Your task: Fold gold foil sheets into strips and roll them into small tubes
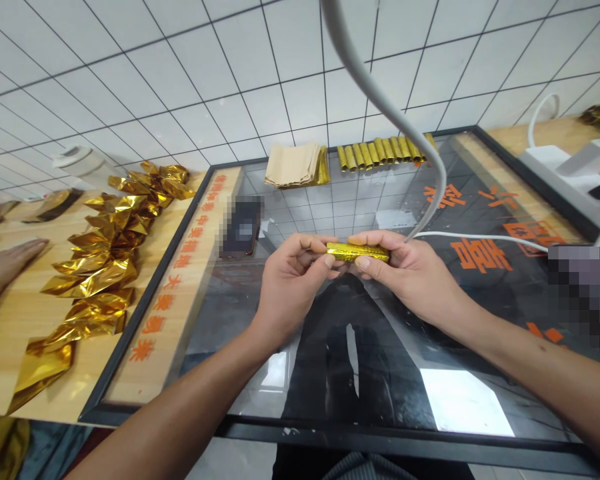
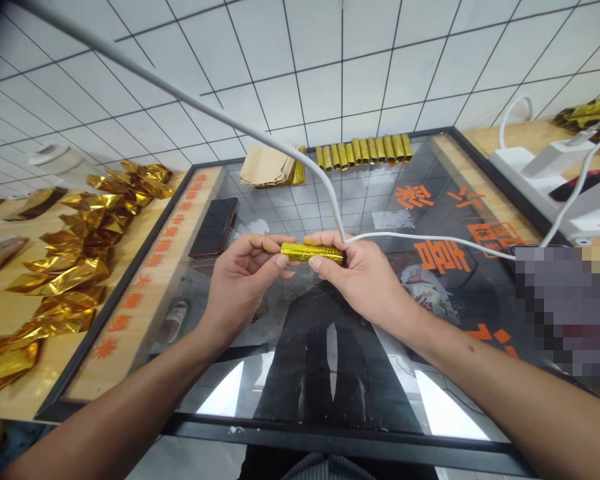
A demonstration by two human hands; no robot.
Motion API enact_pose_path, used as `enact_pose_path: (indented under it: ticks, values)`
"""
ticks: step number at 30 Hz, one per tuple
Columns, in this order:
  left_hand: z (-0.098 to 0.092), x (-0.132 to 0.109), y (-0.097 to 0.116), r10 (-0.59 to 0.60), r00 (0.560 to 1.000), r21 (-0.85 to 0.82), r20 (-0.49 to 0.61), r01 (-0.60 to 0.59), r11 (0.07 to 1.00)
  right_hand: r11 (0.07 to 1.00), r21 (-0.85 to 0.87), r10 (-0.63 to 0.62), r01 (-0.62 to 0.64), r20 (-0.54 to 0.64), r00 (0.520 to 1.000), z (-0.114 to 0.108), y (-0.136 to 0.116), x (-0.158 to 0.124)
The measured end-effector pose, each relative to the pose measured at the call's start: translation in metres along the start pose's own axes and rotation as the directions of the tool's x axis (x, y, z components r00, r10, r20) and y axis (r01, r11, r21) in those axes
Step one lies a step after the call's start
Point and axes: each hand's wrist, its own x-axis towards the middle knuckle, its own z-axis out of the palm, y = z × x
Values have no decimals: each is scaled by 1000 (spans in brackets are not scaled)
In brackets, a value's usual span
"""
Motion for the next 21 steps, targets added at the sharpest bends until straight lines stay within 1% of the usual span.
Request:
enact_pose_path:
  ticks: [5, 11, 17, 21]
  values:
    - [-1, 2, -1, -44, 999, -63, -5, 44, 997, 1000, 4, 2, -2, -1, 1000, 0, 0, 0]
    - [-2, 4, -1, -144, 989, -105, 11, 145, 984, 996, -84, -44, 43, -7, 999, -2, 5, 0]
    - [-1, 5, 3, -211, 977, -33, -20, 210, 977, 987, -144, -70, 69, 3, 998, -1, 5, 0]
    - [-2, 4, 3, -247, 968, -28, -33, 246, 969, 978, -181, -98, 100, 18, 995, 0, 2, -2]
